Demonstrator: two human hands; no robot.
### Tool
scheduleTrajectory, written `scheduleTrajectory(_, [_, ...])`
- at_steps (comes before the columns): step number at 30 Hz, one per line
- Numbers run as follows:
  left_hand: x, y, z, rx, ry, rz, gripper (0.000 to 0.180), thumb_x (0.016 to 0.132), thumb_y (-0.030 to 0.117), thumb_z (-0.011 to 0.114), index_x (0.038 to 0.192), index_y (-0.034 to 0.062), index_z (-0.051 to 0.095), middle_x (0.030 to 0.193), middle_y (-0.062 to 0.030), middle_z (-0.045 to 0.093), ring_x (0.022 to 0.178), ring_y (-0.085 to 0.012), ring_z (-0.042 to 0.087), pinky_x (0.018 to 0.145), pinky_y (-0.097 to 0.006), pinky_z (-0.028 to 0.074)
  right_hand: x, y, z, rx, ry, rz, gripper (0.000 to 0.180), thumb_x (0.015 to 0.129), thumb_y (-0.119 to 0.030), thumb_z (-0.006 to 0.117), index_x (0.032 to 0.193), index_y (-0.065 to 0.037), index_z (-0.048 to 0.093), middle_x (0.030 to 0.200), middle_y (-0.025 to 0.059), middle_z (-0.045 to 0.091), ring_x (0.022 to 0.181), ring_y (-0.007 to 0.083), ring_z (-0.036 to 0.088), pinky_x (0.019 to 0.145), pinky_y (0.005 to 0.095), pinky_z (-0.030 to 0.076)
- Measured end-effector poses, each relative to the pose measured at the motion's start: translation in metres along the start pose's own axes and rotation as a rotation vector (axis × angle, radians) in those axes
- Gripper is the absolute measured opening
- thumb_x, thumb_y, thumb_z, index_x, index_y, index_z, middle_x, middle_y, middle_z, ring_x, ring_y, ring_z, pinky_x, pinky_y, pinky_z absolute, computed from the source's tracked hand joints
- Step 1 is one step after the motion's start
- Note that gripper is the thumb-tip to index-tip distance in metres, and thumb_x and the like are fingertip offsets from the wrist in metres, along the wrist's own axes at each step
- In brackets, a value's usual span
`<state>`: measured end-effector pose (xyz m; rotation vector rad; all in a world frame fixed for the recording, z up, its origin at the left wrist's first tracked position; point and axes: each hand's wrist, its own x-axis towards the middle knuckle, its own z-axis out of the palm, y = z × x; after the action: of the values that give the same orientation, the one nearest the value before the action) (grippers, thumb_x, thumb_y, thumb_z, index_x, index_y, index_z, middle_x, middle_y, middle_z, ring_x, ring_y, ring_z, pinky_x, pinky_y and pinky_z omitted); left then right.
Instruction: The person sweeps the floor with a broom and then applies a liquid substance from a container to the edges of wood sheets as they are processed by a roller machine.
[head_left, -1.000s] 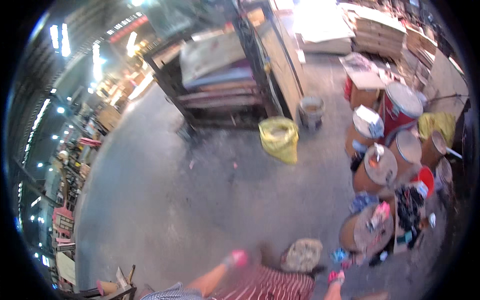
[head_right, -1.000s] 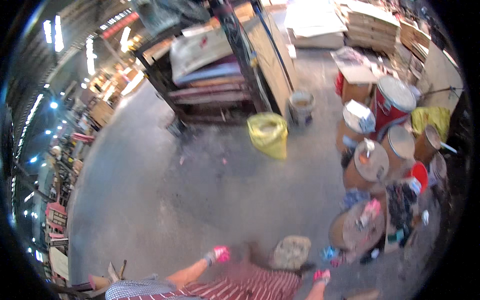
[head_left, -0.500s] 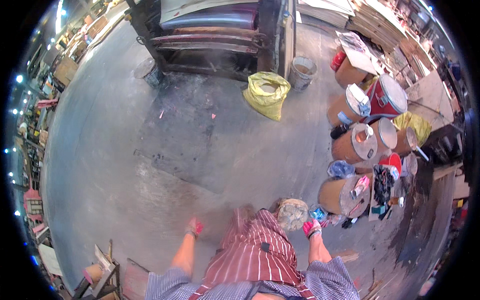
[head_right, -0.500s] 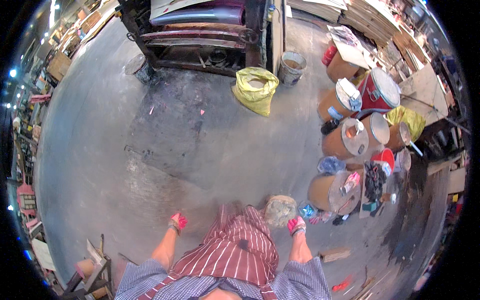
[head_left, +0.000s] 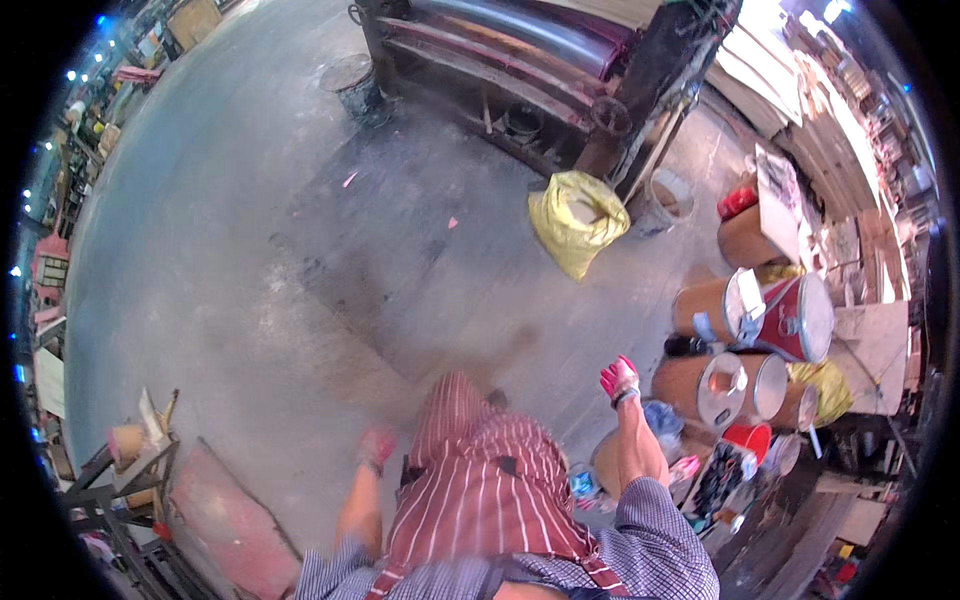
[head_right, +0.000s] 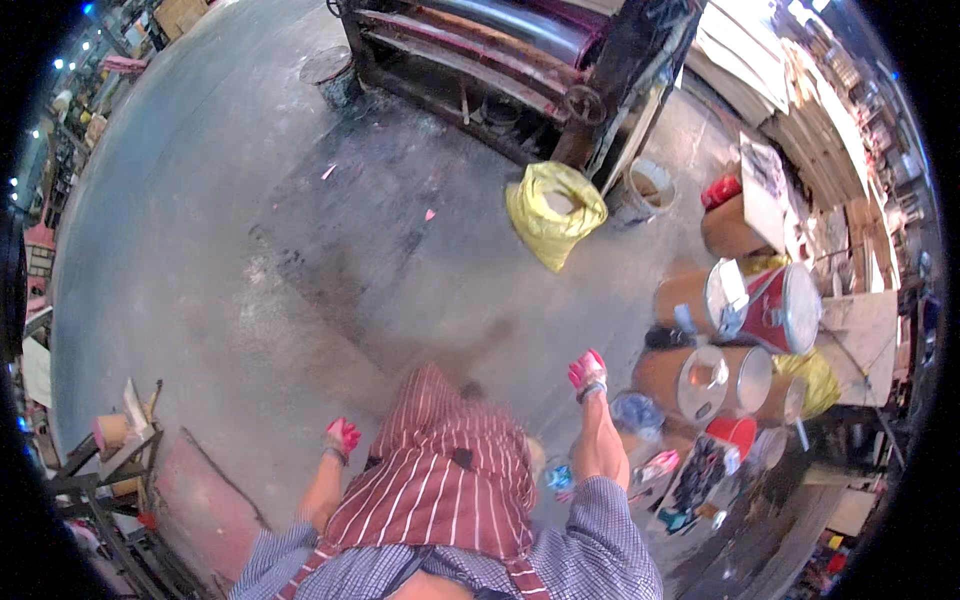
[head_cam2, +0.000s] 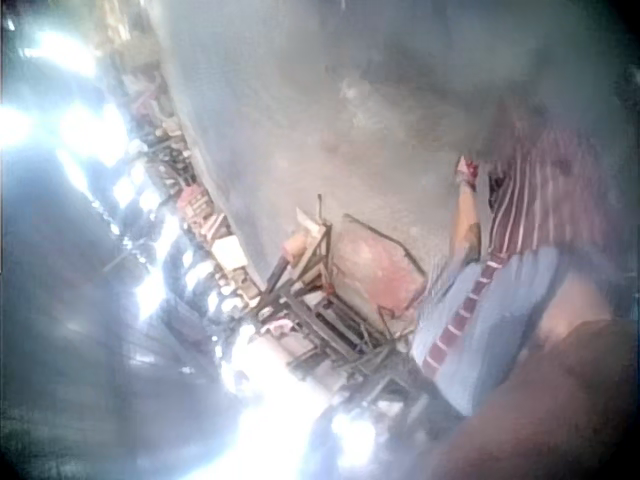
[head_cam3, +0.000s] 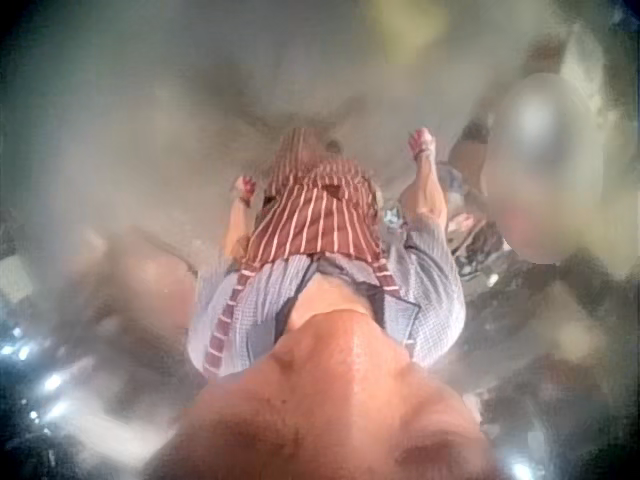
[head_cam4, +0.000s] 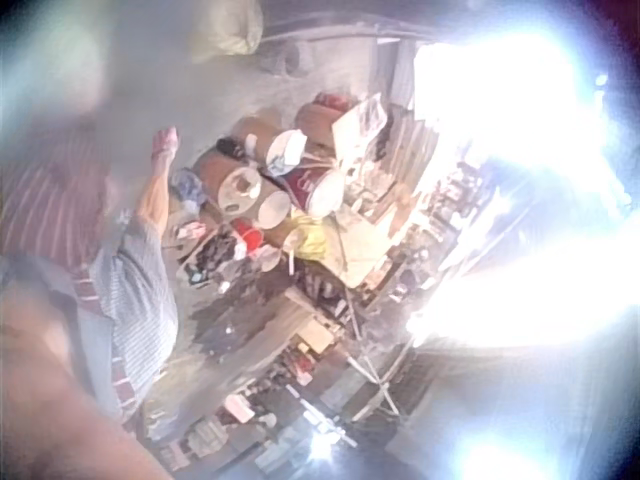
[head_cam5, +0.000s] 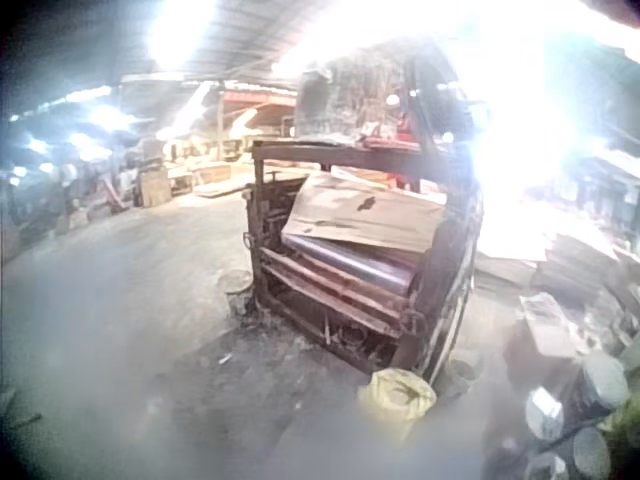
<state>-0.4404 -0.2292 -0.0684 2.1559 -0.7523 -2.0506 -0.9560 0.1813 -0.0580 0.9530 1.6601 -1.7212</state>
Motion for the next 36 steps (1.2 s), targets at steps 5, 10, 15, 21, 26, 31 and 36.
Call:
scheduleTrajectory(5, [0.025,-0.038,0.033,-0.313,0.097,-0.147,0.011,0.093,0.029,0.049,0.096,0.0178,0.048,0.068,-0.0063,0.054,0.05,-0.0212,0.048,0.041,-0.034,0.038,0.038,-0.151,0.155,-0.202,-0.118,-0.204,0.038,0.092,-0.025,0.058,0.129,-0.027,0.056,0.111,0.0018,0.06,0.08,0.022,0.064,0.065,0.0348,0.054])
scheduleTrajectory(10, [0.074,-0.079,0.059,-0.623,-0.159,-0.259,0.028,0.093,0.036,0.044,0.079,0.0136,0.053,0.065,-0.0068,0.054,0.054,-0.0258,0.052,0.048,-0.043,0.045,0.069,-0.268,0.31,-0.45,-0.256,-0.386,0.039,0.092,-0.025,0.057,0.131,-0.026,0.054,0.104,-0.0012,0.061,0.078,0.016,0.063,0.062,0.0312,0.052])
scheduleTrajectory(15, [0.121,-0.011,0.161,-0.412,-0.105,-0.228,0.028,0.092,0.038,0.048,0.081,0.0142,0.057,0.068,-0.0053,0.056,0.055,-0.0236,0.053,0.048,-0.037,0.045,0.118,-0.34,0.413,-0.544,-0.454,-0.568,0.04,0.089,-0.019,0.056,0.128,-0.017,0.054,0.083,-0.0016,0.059,0.067,0.0114,0.056,0.05,0.0261,0.045])
scheduleTrajectory(21, [0.107,0.185,0.272,-0.539,0.062,0.073,0.021,0.091,0.033,0.06,0.103,0.0155,0.059,0.081,-0.0042,0.059,0.057,-0.0175,0.051,0.046,-0.031,0.041,0.149,-0.43,0.494,-0.9,-0.299,-1.03,0.038,0.087,-0.02,0.058,0.124,-0.009,0.057,0.101,0.0071,0.067,0.085,0.0181,0.063,0.077,0.0313,0.051])
scheduleTrajectory(26, [0.115,0.273,0.305,-0.654,-0.026,0.135,0.022,0.092,0.031,0.059,0.108,0.0152,0.059,0.087,-0.0049,0.059,0.06,-0.0172,0.05,0.052,-0.029,0.041,0.215,-0.497,0.568,-1.081,-0.197,-1.149,0.042,0.088,-0.021,0.06,0.127,-0.006,0.055,0.106,0.0119,0.067,0.1,0.0197,0.062,0.089,0.0307,0.047])
scheduleTrajectory(31, [0.134,0.232,0.336,-0.678,0.144,0.061,0.023,0.09,0.035,0.059,0.1,0.014,0.058,0.088,-0.0057,0.059,0.063,-0.0212,0.052,0.056,-0.033,0.045,0.214,-0.556,0.646,-1.226,-0.014,-1.174,0.056,0.085,-0.032,0.063,0.133,-0.006,0.051,0.119,0.0166,0.063,0.111,0.0262,0.06,0.095,0.0368,0.045])
scheduleTrajectory(36, [0.127,0.139,0.379,-0.673,0.0,-0.429,0.024,0.091,0.038,0.053,0.101,0.0167,0.053,0.08,-0.004,0.057,0.065,-0.0229,0.052,0.057,-0.036,0.045,0.287,-0.635,0.653,-1.271,0.39,-1.147,0.043,0.081,-0.036,0.062,0.117,-0.013,0.057,0.12,0.0155,0.059,0.112,0.0376,0.058,0.094,0.0466,0.046])
